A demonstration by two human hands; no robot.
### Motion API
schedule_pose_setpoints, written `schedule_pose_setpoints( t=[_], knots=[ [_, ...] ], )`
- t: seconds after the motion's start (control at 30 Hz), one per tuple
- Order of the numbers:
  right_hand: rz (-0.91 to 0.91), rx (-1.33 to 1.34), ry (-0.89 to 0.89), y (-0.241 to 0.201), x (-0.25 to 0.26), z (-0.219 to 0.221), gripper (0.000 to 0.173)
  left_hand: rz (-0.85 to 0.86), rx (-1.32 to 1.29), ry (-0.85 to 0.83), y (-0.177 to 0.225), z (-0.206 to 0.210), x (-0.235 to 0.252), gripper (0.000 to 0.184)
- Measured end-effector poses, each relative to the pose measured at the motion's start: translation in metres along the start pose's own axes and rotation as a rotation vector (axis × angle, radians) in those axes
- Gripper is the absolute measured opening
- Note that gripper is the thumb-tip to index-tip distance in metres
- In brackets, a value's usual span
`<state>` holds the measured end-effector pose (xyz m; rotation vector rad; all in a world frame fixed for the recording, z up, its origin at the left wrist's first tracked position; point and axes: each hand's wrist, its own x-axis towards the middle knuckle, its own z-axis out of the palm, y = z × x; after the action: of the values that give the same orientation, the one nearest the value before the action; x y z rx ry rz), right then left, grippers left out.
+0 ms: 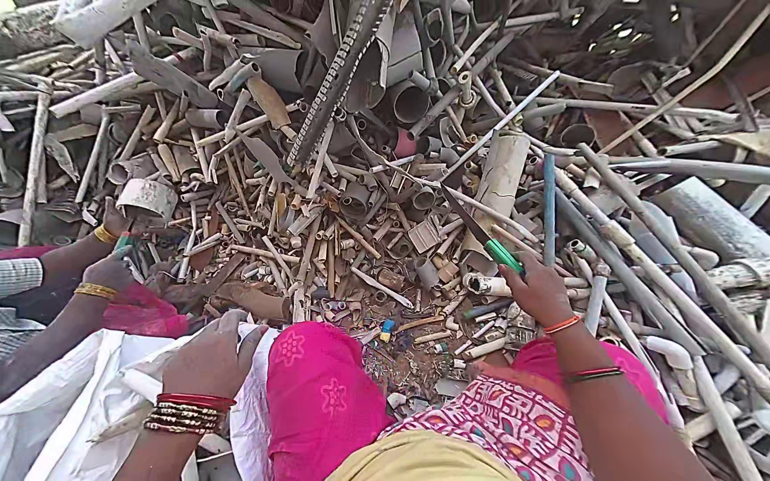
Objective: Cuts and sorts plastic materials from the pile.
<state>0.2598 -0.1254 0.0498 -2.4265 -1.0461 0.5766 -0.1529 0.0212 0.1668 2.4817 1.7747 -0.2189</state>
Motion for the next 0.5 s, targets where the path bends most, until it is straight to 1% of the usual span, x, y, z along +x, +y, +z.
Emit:
schedule_pose_setpoints(
  t=[0.03, 0.07, 0.13, 0.17, 0.2, 0.23, 0.27, 0.33, 0.37, 0.43, 0.5],
  knots=[
    [-0.011, 0.059, 0.070, 0.004, 0.004, 0.001, 0.044, 0.090, -0.014, 0.011, 0.024, -0.003, 0.011, 0.048],
    [-0.038, 0.134, 0.169, 0.007, 0.007, 0.003, 0.044, 0.143, -0.017, -0.036, 0.051, -0.007, 0.022, 0.050],
    [-0.097, 0.312, 0.366, 0.010, 0.011, 0.007, 0.043, 0.200, 0.007, -0.188, 0.103, -0.009, 0.049, 0.055],
    [-0.109, 0.377, 0.428, 0.011, 0.014, 0.010, 0.044, 0.201, 0.031, -0.282, 0.127, -0.006, 0.063, 0.056],
    [-0.094, 0.424, 0.439, 0.012, 0.017, 0.010, 0.044, 0.200, 0.049, -0.358, 0.146, -0.001, 0.077, 0.058],
    [-0.049, 0.446, 0.404, 0.013, 0.022, 0.009, 0.043, 0.190, 0.063, -0.415, 0.161, 0.008, 0.091, 0.058],
    [0.029, 0.438, 0.316, 0.015, 0.027, 0.008, 0.042, 0.176, 0.058, -0.448, 0.171, 0.020, 0.105, 0.056],
    [0.184, 0.317, 0.070, 0.021, 0.043, 0.010, 0.039, 0.117, 0.005, -0.471, 0.174, 0.051, 0.131, 0.051],
    [0.222, 0.214, -0.057, 0.023, 0.051, 0.015, 0.040, 0.078, -0.010, -0.492, 0.171, 0.066, 0.143, 0.049],
    [0.227, -0.023, -0.296, 0.013, 0.065, 0.026, 0.043, 0.023, 0.018, -0.563, 0.162, 0.088, 0.168, 0.050],
    [0.198, -0.177, -0.472, -0.002, 0.073, 0.042, 0.045, 0.000, 0.011, -0.593, 0.157, 0.099, 0.188, 0.050]
  ],
)
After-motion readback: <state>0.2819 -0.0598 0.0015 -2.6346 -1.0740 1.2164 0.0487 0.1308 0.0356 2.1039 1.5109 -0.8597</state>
